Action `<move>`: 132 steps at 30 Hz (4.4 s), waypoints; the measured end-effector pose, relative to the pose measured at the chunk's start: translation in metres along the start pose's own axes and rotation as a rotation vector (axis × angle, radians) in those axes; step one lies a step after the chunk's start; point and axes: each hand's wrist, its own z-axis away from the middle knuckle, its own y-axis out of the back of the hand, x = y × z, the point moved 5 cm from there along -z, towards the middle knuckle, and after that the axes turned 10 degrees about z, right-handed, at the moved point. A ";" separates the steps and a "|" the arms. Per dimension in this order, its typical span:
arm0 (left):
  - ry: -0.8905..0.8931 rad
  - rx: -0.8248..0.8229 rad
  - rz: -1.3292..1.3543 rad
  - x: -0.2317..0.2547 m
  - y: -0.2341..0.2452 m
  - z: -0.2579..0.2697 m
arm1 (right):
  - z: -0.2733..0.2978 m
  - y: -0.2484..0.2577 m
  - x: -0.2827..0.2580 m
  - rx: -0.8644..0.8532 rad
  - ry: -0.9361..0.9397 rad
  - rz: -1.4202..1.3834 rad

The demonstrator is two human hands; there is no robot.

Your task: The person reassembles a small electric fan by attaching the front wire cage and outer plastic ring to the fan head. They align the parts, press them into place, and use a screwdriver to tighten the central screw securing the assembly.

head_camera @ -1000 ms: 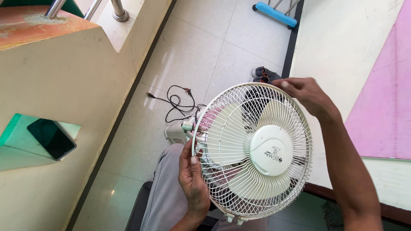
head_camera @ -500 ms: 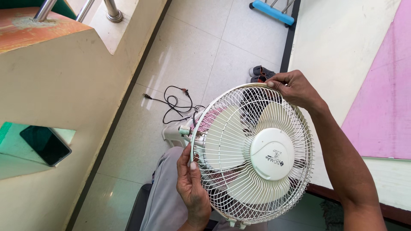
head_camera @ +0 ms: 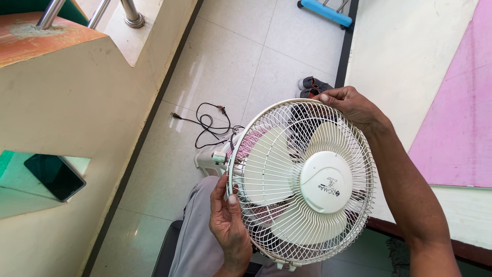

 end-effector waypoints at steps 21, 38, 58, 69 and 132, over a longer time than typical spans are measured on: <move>-0.405 -0.450 -1.018 0.065 -0.015 -0.027 | 0.039 -0.032 -0.059 0.330 -0.073 0.456; -0.422 -0.335 -1.012 0.058 -0.002 -0.015 | 0.144 -0.006 -0.003 0.617 0.248 0.536; -0.006 -0.269 -0.173 0.026 0.007 -0.027 | 0.162 0.012 0.127 0.473 0.069 -0.659; 0.002 -0.215 -0.773 0.040 -0.009 -0.057 | 0.133 0.029 0.126 0.188 -0.131 -0.758; -0.646 -0.831 -1.306 -0.024 -0.226 -0.167 | 0.181 -0.003 0.061 0.667 0.133 -0.171</move>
